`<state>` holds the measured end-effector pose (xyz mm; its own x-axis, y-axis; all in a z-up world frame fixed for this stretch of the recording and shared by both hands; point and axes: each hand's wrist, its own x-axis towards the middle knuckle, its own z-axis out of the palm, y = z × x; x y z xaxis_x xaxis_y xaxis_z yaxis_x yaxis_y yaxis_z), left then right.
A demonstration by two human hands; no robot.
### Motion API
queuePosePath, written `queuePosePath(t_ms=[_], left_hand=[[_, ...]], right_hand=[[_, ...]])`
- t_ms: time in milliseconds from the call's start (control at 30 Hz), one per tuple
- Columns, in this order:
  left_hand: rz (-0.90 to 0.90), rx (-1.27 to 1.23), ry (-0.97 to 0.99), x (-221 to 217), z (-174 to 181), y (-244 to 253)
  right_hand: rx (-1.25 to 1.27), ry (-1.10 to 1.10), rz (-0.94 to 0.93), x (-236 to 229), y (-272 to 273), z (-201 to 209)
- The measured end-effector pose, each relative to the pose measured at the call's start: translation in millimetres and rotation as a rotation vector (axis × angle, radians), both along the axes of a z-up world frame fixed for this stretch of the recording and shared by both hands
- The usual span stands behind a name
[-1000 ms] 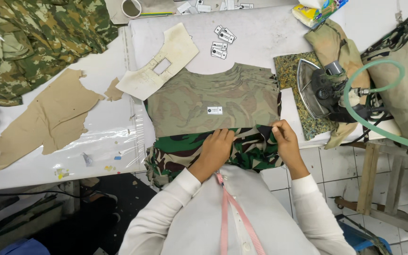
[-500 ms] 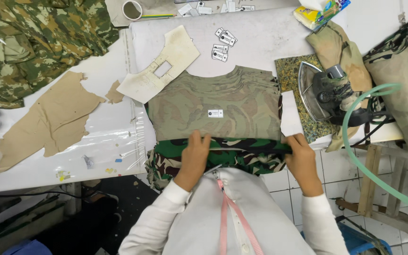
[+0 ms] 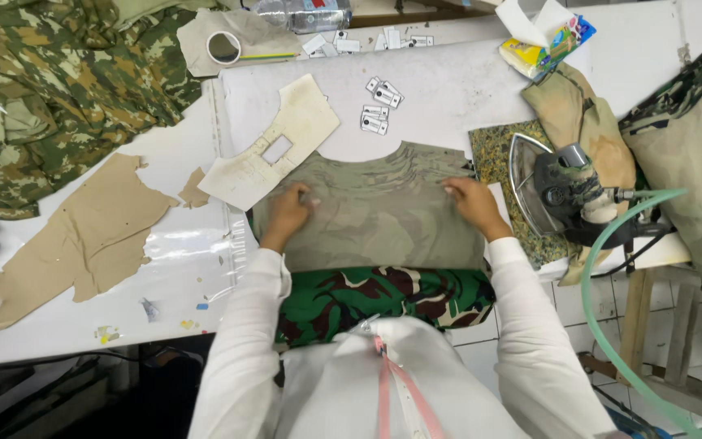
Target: The person irons a stack of camouflage-patterned fabric pieces on a white work table. They place a white template over the fabric, position a small rectangular label, and press it with a steam iron. The person repeats this process for multiple fabric pieces, removing the template and label after each ironing.
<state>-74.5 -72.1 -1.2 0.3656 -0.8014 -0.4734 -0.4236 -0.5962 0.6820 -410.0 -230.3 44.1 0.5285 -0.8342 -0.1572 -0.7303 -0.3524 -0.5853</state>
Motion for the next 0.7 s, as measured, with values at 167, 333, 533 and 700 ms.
queuePosePath(t_ms=[167, 333, 533, 700], left_hand=[[0.161, -0.05, 0.073, -42, 90, -12], [0.029, -0.29, -0.487, -57, 31, 1], [-0.755, -0.457, -0.445, -79, 35, 11], [-0.533, -0.076, -0.707, -6, 33, 42]], right_hand=[[-0.105, 0.29, 0.036, 31, 16, 28], [-0.542, 0.204, 0.042, 30, 28, -15], [-0.493, 0.061, 0.632, 43, 70, -1], [-0.324, 0.317, 0.2, 33, 50, -10]])
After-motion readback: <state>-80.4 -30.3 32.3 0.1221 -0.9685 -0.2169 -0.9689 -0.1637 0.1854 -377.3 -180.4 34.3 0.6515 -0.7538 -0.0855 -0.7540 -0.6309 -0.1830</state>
